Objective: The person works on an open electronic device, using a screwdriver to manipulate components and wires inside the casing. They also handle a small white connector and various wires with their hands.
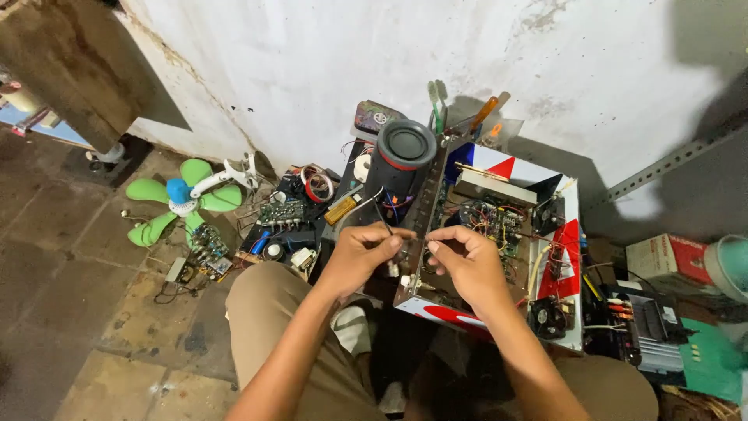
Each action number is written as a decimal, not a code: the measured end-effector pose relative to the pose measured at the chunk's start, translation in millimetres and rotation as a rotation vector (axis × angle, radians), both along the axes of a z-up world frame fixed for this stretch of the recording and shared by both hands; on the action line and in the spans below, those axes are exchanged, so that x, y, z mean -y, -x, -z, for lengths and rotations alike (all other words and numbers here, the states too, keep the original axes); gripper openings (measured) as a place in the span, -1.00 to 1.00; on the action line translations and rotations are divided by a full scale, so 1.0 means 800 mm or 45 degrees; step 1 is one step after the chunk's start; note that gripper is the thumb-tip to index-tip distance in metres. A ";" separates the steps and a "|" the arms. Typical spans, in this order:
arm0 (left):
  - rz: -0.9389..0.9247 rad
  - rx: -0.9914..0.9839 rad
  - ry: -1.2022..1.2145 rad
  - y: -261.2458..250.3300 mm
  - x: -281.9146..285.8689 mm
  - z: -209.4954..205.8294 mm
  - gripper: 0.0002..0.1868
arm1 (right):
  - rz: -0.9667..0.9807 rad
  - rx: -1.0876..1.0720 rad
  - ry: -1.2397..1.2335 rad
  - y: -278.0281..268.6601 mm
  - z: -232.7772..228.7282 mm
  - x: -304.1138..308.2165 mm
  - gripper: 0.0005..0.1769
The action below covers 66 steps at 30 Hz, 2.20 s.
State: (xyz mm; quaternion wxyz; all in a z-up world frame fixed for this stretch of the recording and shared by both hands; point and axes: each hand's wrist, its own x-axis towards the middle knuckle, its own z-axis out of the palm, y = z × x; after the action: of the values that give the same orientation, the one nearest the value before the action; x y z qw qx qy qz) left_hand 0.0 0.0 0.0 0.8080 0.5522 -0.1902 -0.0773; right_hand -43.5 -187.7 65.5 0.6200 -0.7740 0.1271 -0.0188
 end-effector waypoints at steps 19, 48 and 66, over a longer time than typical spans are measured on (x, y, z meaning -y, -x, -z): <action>-0.144 -0.053 0.160 -0.003 0.023 0.013 -0.75 | -0.042 0.074 -0.298 -0.008 0.013 0.013 -0.80; -0.081 0.074 0.120 0.001 0.021 0.023 -0.84 | -0.188 0.088 -0.311 -0.005 0.032 0.020 -0.69; -0.072 -0.169 0.099 0.019 0.012 0.006 -0.74 | -0.199 0.075 -0.320 -0.009 0.032 0.021 -0.65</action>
State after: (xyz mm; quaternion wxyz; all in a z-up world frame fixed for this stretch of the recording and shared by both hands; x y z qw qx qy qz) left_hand -14.9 -9.7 -5.0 0.8416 0.5191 -0.1234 -0.0836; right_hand -36.0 -204.6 40.3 0.7151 -0.6969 0.0496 0.0228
